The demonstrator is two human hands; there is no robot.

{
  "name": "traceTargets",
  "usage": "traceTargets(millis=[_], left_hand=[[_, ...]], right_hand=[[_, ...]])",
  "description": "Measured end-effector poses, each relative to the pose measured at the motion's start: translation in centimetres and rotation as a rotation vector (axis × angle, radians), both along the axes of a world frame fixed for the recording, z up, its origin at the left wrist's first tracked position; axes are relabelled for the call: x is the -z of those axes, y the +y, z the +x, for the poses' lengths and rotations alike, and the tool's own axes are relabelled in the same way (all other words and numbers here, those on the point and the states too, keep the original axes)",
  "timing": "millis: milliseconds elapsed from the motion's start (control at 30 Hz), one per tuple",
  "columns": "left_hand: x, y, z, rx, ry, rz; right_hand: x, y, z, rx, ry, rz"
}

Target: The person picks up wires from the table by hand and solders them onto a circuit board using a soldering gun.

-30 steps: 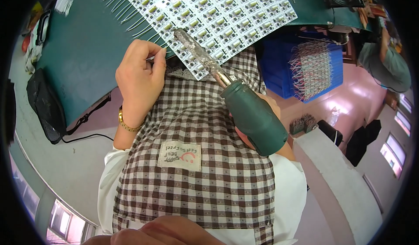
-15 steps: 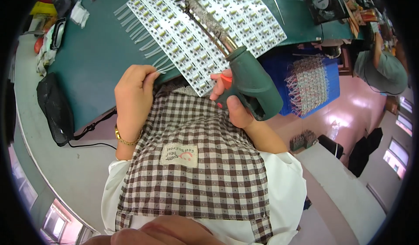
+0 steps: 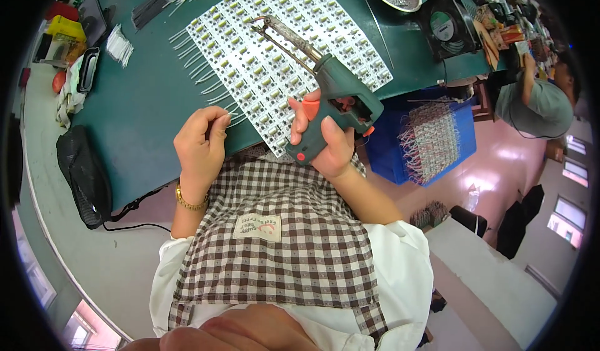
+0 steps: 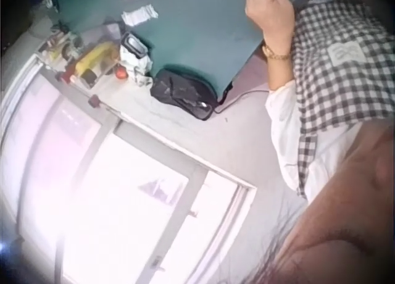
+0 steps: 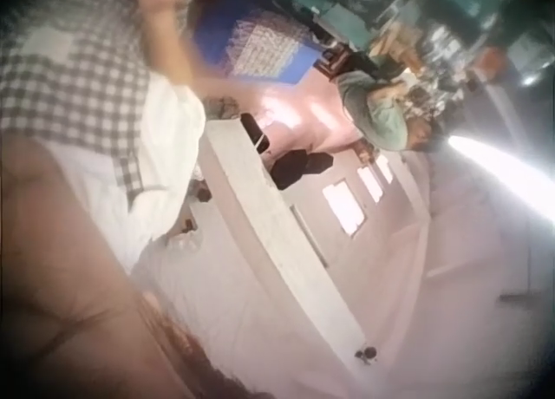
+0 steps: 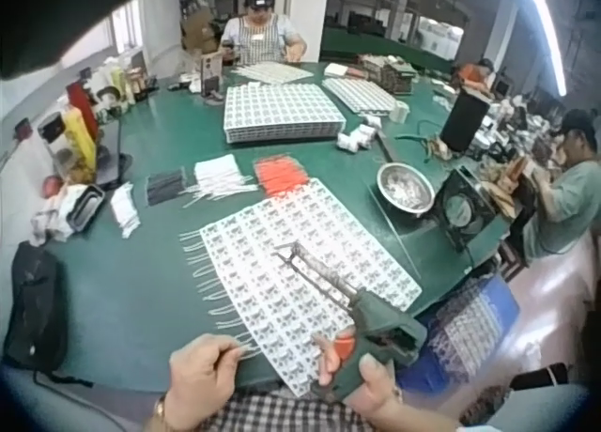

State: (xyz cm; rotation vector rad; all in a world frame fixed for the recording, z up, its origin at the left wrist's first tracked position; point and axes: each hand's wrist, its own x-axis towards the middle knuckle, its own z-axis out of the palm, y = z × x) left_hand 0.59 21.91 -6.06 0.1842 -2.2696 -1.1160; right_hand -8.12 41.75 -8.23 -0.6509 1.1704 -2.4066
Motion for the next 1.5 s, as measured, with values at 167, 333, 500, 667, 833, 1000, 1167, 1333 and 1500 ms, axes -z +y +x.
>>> traceTargets(millis=[167, 333, 500, 667, 833, 1000, 1167, 1333, 1500], left_hand=[[-0.2, 1.0, -0.4, 0.004, 0.005, 0.049], [0.3, 1.1, -0.4, 0.044, 0.108, -0.091], [0.8, 1.6, -0.4, -0.001, -0.106, -0.078], [0.7, 1.9, -0.2, -0.050, -0.176, -0.051], [1.3, 1.6, -0.3, 0.006, -0.113, -0.087], [1.0, 1.9, -0.8, -0.003, -0.128, -0.094], [1.4, 1.7, -0.1, -0.035, -0.144, -0.101], [0.9, 2.0, -0.5, -0.006, -0.161, -0.149], [1.3, 1.8, -0.3, -0.013, -0.147, -0.149]], right_hand=[[-1.1, 1.3, 1.4, 0.122, 0.095, 0.110], [-1.3, 4.7, 2.8, 0.069, 0.059, 0.259], [-1.4, 8.0, 5.8, 0.049, -0.061, 0.436], [-4.8, 9.7, 5.1, -0.287, 0.169, 0.817], [-5.2, 9.6, 4.9, -0.316, 0.419, 0.952], [-6.3, 8.0, 4.7, -0.221, 0.528, 1.087], [-9.0, 6.0, 3.5, -0.479, 0.303, 1.267], [-5.3, 8.2, 5.5, -0.110, 0.632, 1.042], [-9.1, 5.8, 3.8, -0.384, 0.263, 1.170]])
